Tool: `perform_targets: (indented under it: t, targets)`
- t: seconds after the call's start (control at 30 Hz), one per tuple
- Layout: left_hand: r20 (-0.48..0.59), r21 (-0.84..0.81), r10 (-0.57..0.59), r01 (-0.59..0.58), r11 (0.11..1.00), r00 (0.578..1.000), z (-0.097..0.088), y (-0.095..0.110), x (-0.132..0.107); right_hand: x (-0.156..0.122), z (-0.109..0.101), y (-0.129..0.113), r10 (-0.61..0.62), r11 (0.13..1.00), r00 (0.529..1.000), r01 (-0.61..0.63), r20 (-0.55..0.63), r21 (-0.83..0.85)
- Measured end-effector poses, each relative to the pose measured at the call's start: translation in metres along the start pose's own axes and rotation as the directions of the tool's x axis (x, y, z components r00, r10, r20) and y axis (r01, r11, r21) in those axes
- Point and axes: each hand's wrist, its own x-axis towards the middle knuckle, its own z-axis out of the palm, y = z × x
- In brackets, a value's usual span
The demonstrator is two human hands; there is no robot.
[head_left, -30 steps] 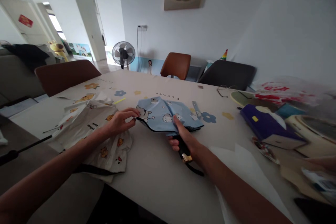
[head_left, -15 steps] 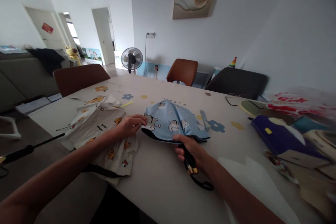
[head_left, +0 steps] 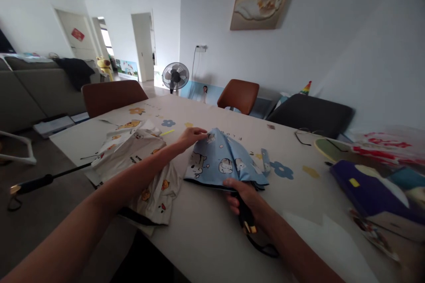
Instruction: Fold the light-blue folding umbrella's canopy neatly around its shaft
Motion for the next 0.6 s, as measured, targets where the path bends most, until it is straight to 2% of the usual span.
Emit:
perform_targets:
  t: [0.17,0.3,0.47,0.6]
  targets:
    - [0.015,-0.027,-0.067,0.067,0.997,0.998,0.0065,-0.0011,0.0062,-0.0020,0.0009,-0.0015,0.002,1.000,1.000,-0.002,0.002,0.021]
    - [-0.027,-0.094,-0.094,0.091,0.991,0.995,0.0076,0.0017,0.0106,-0.0008,0.0004,-0.0004,-0.024,0.999,1.000,0.023,0.013,0.038]
    - [-0.005,-0.107,-0.028,0.027,0.994,1.000,0.0059,0.0044,0.0098,0.0006,-0.0007,0.0000,0.003,0.999,1.000,-0.003,-0.001,0.039]
    - [-0.082,0.015,0.045,-0.044,0.999,0.996,0.0048,0.0075,0.0075,0.0007,-0.0015,-0.0002,0.014,1.000,1.000,-0.014,0.007,0.019]
